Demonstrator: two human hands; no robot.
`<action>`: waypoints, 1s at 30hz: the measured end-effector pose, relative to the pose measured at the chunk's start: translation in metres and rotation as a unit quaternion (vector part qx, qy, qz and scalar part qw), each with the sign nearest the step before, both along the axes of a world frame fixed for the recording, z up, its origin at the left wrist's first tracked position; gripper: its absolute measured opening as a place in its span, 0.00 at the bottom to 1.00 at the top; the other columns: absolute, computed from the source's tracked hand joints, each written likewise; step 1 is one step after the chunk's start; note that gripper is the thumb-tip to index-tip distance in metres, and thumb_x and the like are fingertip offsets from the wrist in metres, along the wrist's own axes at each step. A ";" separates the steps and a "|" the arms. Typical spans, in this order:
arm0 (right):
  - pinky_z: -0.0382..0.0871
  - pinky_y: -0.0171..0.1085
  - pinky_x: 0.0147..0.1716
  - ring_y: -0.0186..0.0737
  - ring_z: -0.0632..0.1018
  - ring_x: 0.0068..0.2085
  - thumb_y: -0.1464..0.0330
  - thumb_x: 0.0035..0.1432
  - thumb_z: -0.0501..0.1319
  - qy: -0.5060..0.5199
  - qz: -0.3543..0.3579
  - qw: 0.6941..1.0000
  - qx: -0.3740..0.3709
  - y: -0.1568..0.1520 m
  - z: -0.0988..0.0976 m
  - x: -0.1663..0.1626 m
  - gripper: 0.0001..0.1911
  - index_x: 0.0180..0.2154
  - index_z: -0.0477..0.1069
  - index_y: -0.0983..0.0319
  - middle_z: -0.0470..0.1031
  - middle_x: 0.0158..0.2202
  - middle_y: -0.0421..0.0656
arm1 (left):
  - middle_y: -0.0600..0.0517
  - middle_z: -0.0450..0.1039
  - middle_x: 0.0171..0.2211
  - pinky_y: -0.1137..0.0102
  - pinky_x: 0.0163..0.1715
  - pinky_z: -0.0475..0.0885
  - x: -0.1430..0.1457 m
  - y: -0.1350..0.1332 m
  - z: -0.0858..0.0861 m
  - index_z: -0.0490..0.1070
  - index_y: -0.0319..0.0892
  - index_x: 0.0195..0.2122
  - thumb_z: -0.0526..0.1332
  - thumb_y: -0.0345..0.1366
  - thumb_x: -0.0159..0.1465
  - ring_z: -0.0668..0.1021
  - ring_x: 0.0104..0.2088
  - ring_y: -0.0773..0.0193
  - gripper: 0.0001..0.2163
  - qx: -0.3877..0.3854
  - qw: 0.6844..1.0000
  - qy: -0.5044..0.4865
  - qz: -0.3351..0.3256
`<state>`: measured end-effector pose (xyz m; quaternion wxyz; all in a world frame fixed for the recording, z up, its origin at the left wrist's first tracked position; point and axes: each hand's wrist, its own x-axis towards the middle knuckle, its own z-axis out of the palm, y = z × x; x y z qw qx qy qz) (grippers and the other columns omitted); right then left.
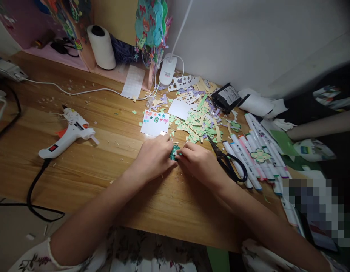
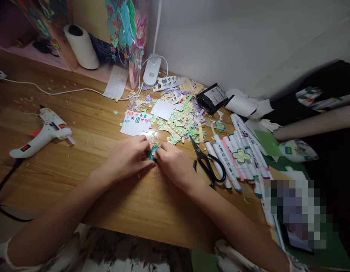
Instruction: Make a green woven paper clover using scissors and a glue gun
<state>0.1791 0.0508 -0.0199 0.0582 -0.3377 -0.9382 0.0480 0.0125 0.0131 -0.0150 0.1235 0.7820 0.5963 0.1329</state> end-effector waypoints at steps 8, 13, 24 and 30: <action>0.60 0.33 0.28 0.36 0.71 0.28 0.72 0.58 0.61 0.056 -0.039 0.994 -0.083 0.006 0.001 -0.001 0.07 0.27 0.72 0.64 0.71 0.28 0.42 | 0.48 0.71 0.34 0.69 0.28 0.65 0.000 0.000 0.001 0.70 0.39 0.31 0.62 0.40 0.57 0.73 0.35 0.59 0.08 -0.007 1.000 -0.002 -0.002; 0.67 0.37 0.34 0.40 0.74 0.34 0.70 0.58 0.62 0.118 -0.048 0.985 -0.118 -0.001 -0.002 0.004 0.11 0.43 0.74 0.65 0.73 0.34 0.45 | 0.48 0.71 0.34 0.69 0.27 0.63 -0.001 0.001 0.003 0.69 0.39 0.30 0.60 0.40 0.59 0.73 0.32 0.61 0.08 -0.016 1.000 0.005 0.000; 0.70 0.42 0.42 0.45 0.72 0.43 0.67 0.66 0.52 0.144 0.002 0.989 -0.011 -0.019 -0.028 0.013 0.18 0.52 0.69 0.67 0.73 0.42 0.54 | 0.49 0.69 0.36 0.70 0.29 0.64 0.000 0.006 0.008 0.68 0.42 0.34 0.57 0.45 0.60 0.74 0.34 0.59 0.11 -0.078 0.997 0.022 0.015; 0.70 0.40 0.42 0.43 0.70 0.43 0.66 0.67 0.48 0.145 0.005 0.989 0.034 -0.019 -0.033 0.015 0.19 0.52 0.69 0.66 0.73 0.42 0.52 | 0.50 0.69 0.37 0.69 0.29 0.63 0.003 0.005 0.011 0.69 0.43 0.36 0.56 0.43 0.61 0.74 0.36 0.57 0.09 -0.090 0.995 0.036 0.016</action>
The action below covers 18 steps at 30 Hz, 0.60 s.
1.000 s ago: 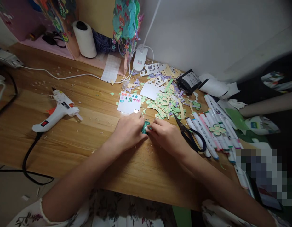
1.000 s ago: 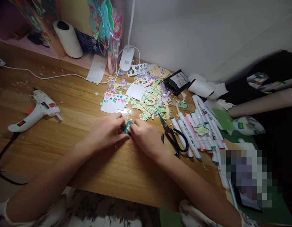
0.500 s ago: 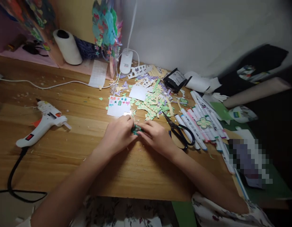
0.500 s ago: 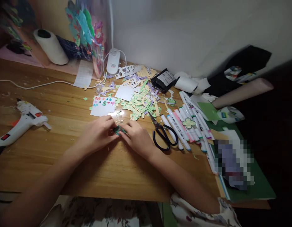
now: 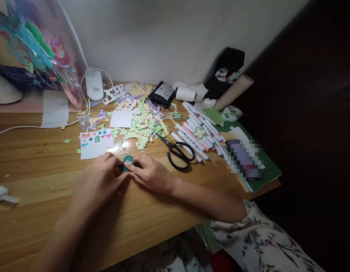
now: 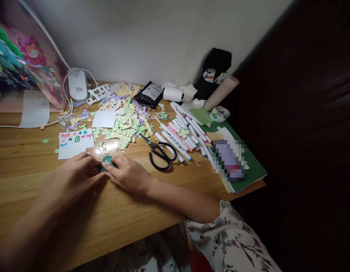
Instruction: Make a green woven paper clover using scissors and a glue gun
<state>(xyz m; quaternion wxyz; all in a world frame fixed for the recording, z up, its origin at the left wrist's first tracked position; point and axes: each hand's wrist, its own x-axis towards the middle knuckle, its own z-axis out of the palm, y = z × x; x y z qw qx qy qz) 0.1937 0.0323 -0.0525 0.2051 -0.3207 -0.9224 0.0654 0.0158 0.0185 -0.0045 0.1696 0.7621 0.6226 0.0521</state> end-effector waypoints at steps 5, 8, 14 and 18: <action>0.69 0.41 0.46 0.44 0.70 0.44 0.68 0.66 0.50 0.040 0.008 0.999 -0.010 -0.002 0.000 0.004 0.19 0.54 0.67 0.70 0.73 0.44 0.53 | 0.49 0.69 0.37 0.69 0.30 0.65 0.000 -0.001 -0.002 0.69 0.43 0.36 0.58 0.44 0.60 0.74 0.35 0.58 0.11 0.011 1.000 -0.011 0.006; 0.70 0.43 0.45 0.44 0.71 0.44 0.70 0.65 0.50 0.061 0.015 0.998 -0.022 -0.003 -0.001 0.005 0.18 0.54 0.67 0.69 0.73 0.44 0.54 | 0.48 0.70 0.37 0.69 0.29 0.64 0.000 -0.003 0.000 0.69 0.42 0.35 0.58 0.44 0.60 0.74 0.35 0.59 0.10 0.022 1.000 -0.010 0.004; 0.71 0.44 0.45 0.45 0.71 0.45 0.73 0.64 0.51 0.079 0.020 0.994 -0.072 -0.004 -0.001 0.005 0.19 0.55 0.66 0.67 0.72 0.45 0.53 | 0.47 0.71 0.38 0.69 0.30 0.65 0.002 -0.005 0.002 0.69 0.40 0.36 0.61 0.40 0.60 0.74 0.36 0.59 0.09 0.030 0.999 -0.019 -0.003; 0.71 0.45 0.45 0.46 0.70 0.45 0.73 0.63 0.52 0.080 0.021 0.993 -0.081 -0.005 -0.002 0.006 0.20 0.55 0.66 0.66 0.71 0.46 0.53 | 0.48 0.71 0.37 0.68 0.29 0.64 0.002 -0.005 -0.001 0.68 0.40 0.34 0.60 0.41 0.60 0.74 0.35 0.59 0.08 0.039 0.999 -0.013 0.006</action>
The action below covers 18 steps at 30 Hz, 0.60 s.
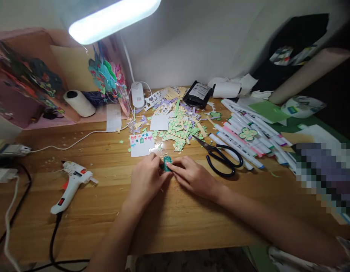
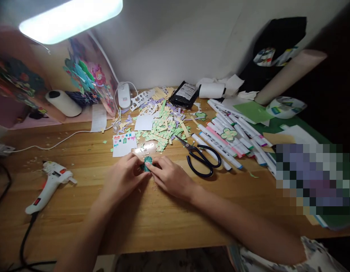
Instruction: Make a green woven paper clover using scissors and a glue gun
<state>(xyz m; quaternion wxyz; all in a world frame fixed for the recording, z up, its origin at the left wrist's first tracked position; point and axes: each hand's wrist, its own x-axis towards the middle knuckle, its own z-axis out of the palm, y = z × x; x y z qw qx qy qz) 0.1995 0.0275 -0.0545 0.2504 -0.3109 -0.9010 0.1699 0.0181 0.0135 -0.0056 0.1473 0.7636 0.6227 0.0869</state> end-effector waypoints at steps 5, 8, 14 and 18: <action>0.72 0.46 0.44 0.46 0.70 0.44 0.73 0.62 0.52 0.011 0.006 1.000 0.007 0.002 0.000 0.001 0.21 0.57 0.65 0.63 0.71 0.45 0.52 | 0.49 0.71 0.36 0.68 0.29 0.64 0.000 0.000 -0.003 0.69 0.41 0.33 0.62 0.40 0.58 0.74 0.34 0.60 0.08 0.000 1.000 -0.008 0.012; 0.72 0.46 0.43 0.46 0.71 0.44 0.73 0.62 0.53 0.011 -0.001 1.000 0.003 0.002 0.001 0.000 0.21 0.57 0.64 0.62 0.71 0.44 0.51 | 0.50 0.71 0.36 0.68 0.29 0.63 0.000 0.000 -0.003 0.69 0.41 0.33 0.63 0.41 0.57 0.74 0.34 0.59 0.09 0.001 1.000 -0.004 0.014; 0.71 0.49 0.44 0.48 0.71 0.44 0.73 0.62 0.52 0.008 -0.008 1.000 -0.009 0.001 0.001 -0.002 0.20 0.55 0.66 0.65 0.72 0.44 0.53 | 0.49 0.71 0.36 0.68 0.29 0.63 0.000 0.001 -0.003 0.69 0.41 0.34 0.64 0.40 0.56 0.74 0.35 0.58 0.10 -0.008 1.000 -0.005 0.024; 0.69 0.47 0.51 0.46 0.72 0.50 0.74 0.61 0.53 0.101 -0.068 0.987 -0.110 0.002 0.005 -0.001 0.20 0.55 0.63 0.66 0.71 0.48 0.52 | 0.49 0.71 0.36 0.68 0.30 0.63 0.000 -0.001 -0.005 0.69 0.41 0.37 0.65 0.41 0.55 0.73 0.34 0.59 0.12 -0.028 0.998 -0.040 0.045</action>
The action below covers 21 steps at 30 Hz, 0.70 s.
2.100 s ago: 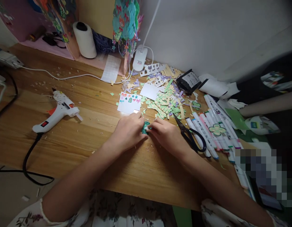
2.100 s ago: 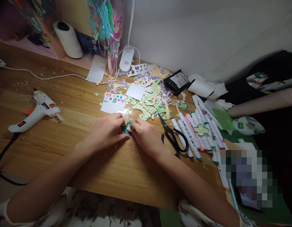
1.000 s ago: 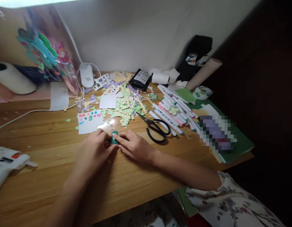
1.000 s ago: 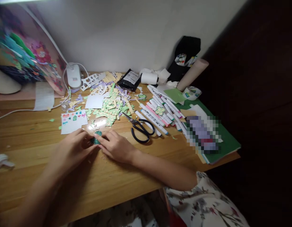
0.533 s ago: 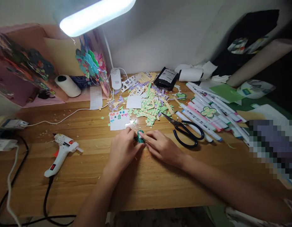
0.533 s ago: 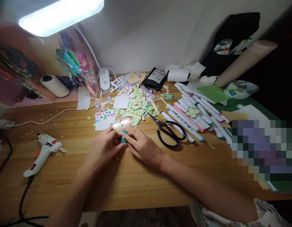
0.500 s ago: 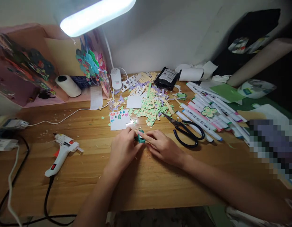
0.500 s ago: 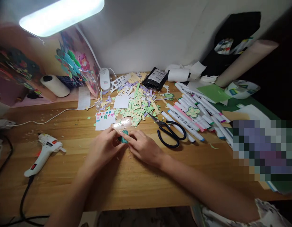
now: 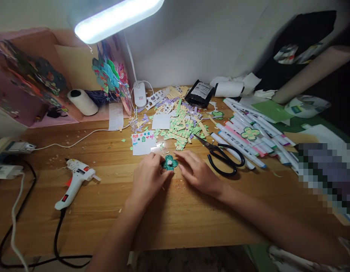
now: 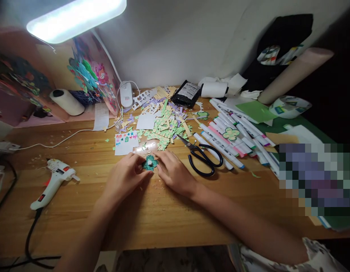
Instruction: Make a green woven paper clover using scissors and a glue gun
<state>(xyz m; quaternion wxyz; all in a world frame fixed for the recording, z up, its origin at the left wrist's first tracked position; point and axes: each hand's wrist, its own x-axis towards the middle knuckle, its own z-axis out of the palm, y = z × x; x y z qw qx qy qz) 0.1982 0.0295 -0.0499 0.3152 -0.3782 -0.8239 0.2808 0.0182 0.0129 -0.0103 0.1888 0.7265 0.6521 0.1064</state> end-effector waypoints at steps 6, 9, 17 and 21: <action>0.70 0.43 0.51 0.41 0.76 0.48 0.74 0.57 0.59 0.115 -0.026 0.978 -0.170 0.005 -0.002 0.002 0.19 0.51 0.67 0.62 0.74 0.48 0.48 | 0.52 0.70 0.32 0.70 0.29 0.62 -0.001 0.001 -0.010 0.68 0.41 0.37 0.67 0.37 0.52 0.71 0.30 0.62 0.13 -0.034 0.991 -0.121 0.048; 0.73 0.42 0.47 0.40 0.78 0.44 0.72 0.56 0.61 0.152 -0.037 0.964 -0.215 0.008 -0.007 0.002 0.18 0.50 0.69 0.61 0.76 0.44 0.47 | 0.55 0.67 0.25 0.71 0.27 0.60 -0.001 0.003 -0.012 0.66 0.41 0.27 0.65 0.36 0.54 0.69 0.27 0.65 0.08 -0.042 0.981 -0.181 0.048; 0.73 0.40 0.41 0.40 0.79 0.38 0.68 0.55 0.62 0.188 -0.050 0.946 -0.259 0.017 0.002 0.009 0.06 0.35 0.75 0.62 0.79 0.35 0.43 | 0.53 0.72 0.24 0.73 0.26 0.64 -0.001 0.003 -0.008 0.71 0.39 0.26 0.63 0.42 0.57 0.71 0.26 0.66 0.11 -0.033 0.954 -0.298 0.022; 0.73 0.40 0.40 0.39 0.78 0.36 0.66 0.52 0.64 0.219 -0.113 0.940 -0.235 0.028 0.011 0.027 0.08 0.35 0.74 0.62 0.78 0.34 0.43 | 0.53 0.74 0.24 0.73 0.27 0.68 -0.008 0.007 -0.005 0.73 0.40 0.27 0.63 0.40 0.58 0.75 0.26 0.66 0.09 -0.022 0.938 -0.342 0.053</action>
